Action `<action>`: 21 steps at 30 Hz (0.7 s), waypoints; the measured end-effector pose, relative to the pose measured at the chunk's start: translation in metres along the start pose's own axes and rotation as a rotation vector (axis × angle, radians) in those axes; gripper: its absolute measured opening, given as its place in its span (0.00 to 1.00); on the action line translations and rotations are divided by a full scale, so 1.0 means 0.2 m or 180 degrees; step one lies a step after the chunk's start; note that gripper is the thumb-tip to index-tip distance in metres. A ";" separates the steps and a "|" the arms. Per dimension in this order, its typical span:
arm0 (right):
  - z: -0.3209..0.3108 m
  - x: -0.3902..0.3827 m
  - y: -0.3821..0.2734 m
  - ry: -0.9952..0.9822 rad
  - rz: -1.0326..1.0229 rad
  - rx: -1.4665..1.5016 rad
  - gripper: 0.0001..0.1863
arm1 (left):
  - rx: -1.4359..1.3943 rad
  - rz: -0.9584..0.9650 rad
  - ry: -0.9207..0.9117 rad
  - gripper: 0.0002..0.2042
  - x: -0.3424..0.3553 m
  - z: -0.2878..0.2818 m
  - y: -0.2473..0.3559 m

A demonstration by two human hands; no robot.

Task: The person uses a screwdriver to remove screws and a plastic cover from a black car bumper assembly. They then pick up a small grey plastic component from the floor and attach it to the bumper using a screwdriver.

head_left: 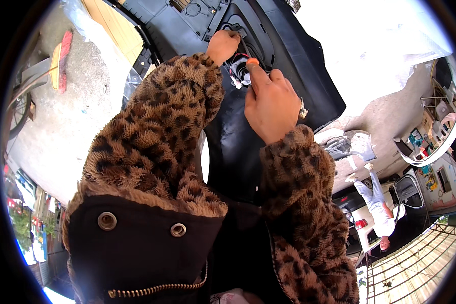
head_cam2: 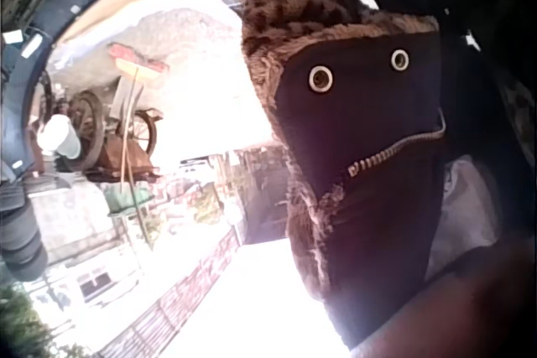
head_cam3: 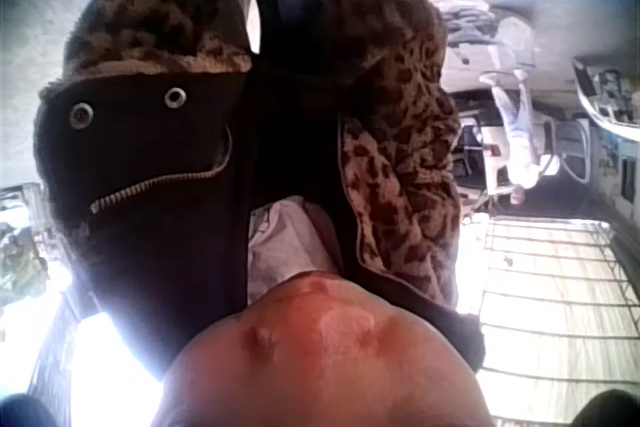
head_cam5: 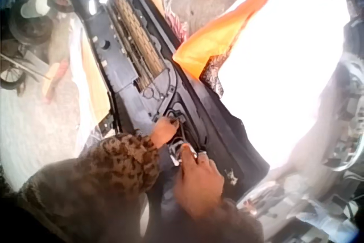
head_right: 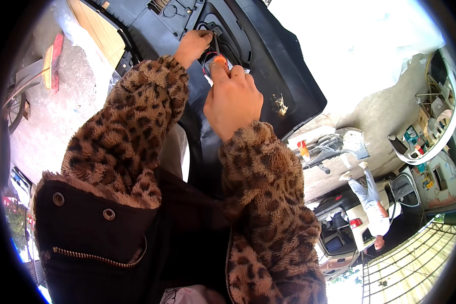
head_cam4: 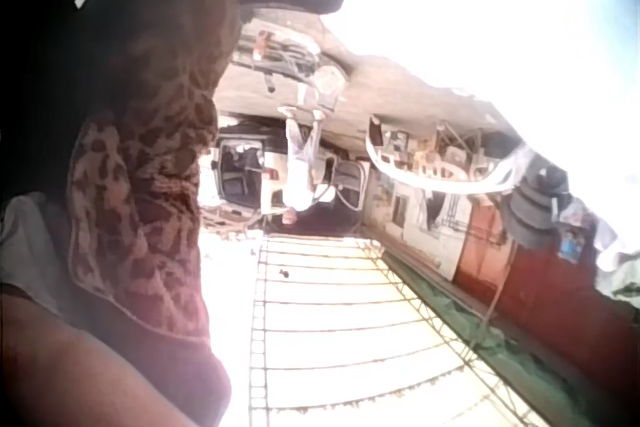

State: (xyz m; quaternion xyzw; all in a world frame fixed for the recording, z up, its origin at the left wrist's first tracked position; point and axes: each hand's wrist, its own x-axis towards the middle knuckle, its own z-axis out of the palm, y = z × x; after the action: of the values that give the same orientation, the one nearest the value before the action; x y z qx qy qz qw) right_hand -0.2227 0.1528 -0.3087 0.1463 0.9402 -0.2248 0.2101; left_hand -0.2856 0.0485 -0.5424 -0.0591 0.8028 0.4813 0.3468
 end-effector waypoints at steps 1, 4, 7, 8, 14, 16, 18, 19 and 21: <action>0.04 0.02 -0.01 0.0270 0.0291 0.0514 0.18 | -0.0230 -0.0136 -0.0009 0.15 -0.03 -0.02 0.03; 0.12 0.07 -0.04 0.0780 0.1713 0.2503 0.13 | -0.0553 -0.1126 -0.0027 0.18 -0.18 -0.04 0.19; 0.13 0.08 -0.11 0.0669 0.3287 0.5121 0.16 | -0.2148 -0.2174 -0.1254 0.19 -0.46 -0.19 0.53; 0.11 0.06 -0.10 0.0527 0.3271 0.5136 0.16 | -0.2789 -0.2649 -0.1868 0.19 -0.50 -0.21 0.59; 0.06 -0.03 -0.05 0.0403 0.0398 0.0231 0.17 | -0.1239 0.0642 -0.0188 0.17 -0.43 0.08 0.18; 0.01 -0.05 -0.08 0.0238 0.0278 -0.0170 0.20 | -0.1359 -0.0282 -0.0030 0.17 -0.47 0.09 0.27; 0.04 -0.02 -0.04 0.0367 0.0028 -0.0086 0.20 | -0.2393 -0.0763 -0.0213 0.08 -0.44 0.08 0.31; 0.07 0.00 -0.04 0.0517 0.0417 0.0210 0.18 | -0.2886 -0.1032 -0.0280 0.07 -0.43 0.08 0.34; 0.13 0.06 -0.08 0.0193 0.2243 0.2092 0.20 | -0.4017 -0.2157 -0.1003 0.13 -0.38 -0.02 0.28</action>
State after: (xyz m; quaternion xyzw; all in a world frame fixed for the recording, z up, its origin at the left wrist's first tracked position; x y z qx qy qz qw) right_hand -0.2307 0.1287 -0.3308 0.5211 0.7183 -0.4207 0.1887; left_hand -0.2545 0.0558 -0.4538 -0.4226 0.2511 0.7213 0.4880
